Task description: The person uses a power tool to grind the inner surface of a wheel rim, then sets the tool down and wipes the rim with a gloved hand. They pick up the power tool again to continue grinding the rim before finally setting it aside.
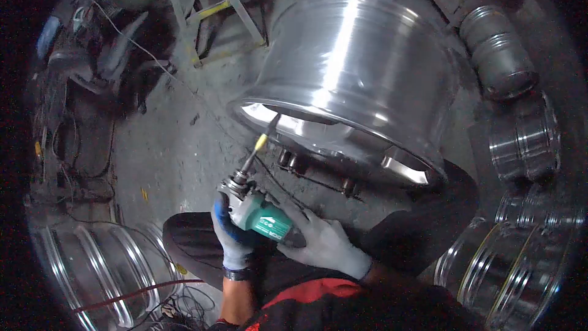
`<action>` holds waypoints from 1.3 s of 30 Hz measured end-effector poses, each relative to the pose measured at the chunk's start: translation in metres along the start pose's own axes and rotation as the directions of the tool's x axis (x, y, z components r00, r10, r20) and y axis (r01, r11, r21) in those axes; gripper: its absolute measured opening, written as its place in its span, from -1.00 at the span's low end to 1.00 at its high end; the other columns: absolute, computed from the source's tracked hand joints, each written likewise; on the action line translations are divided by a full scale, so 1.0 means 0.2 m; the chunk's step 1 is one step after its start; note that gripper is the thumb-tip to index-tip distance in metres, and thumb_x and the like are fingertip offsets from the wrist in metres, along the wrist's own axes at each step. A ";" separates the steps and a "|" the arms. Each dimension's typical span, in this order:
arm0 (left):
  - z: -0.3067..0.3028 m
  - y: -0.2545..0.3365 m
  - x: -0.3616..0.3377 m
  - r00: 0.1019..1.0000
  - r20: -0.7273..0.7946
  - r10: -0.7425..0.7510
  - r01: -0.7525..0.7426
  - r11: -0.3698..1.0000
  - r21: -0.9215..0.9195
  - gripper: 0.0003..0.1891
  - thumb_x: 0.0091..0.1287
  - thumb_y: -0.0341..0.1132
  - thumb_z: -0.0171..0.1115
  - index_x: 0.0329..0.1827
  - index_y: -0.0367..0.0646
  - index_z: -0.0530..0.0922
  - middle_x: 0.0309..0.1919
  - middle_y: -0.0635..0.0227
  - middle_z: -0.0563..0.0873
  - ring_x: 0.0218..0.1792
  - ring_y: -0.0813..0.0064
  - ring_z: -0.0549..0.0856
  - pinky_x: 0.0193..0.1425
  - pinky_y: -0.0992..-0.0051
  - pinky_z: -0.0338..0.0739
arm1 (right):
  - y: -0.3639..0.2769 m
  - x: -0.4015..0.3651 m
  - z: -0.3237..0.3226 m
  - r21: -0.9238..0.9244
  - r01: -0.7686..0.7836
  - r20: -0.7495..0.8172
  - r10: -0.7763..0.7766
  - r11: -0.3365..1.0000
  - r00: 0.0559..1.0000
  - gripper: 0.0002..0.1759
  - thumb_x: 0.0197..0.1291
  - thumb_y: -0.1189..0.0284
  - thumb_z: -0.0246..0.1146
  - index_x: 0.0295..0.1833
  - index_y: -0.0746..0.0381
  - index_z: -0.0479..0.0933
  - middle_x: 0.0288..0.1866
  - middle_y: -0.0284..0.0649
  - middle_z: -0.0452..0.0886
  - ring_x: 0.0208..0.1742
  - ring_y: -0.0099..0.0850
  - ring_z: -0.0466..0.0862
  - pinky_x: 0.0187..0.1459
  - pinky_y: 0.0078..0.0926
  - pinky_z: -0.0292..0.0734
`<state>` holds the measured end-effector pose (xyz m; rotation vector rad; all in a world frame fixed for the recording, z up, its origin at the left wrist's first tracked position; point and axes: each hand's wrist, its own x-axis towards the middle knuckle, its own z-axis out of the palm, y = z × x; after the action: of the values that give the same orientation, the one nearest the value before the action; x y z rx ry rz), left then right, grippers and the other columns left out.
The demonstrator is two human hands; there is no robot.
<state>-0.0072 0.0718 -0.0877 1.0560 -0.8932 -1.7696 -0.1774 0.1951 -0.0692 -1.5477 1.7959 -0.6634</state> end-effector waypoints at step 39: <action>0.08 -0.01 -0.05 0.998 0.044 -0.034 0.026 0.986 0.165 -0.44 0.77 0.13 -0.10 0.37 -0.19 0.58 0.01 0.23 0.77 -0.03 0.31 0.78 0.11 0.25 0.70 | 0.01 -0.06 -0.14 0.066 -0.036 0.053 0.033 0.997 0.998 0.06 0.23 -0.08 0.54 0.74 0.02 0.27 0.25 0.15 0.70 0.19 0.18 0.77 0.19 0.18 0.70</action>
<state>-0.0189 0.0843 -0.0795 1.1423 -1.0722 -1.7755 -0.1987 0.2055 -0.0512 -1.4734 1.7412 -0.6542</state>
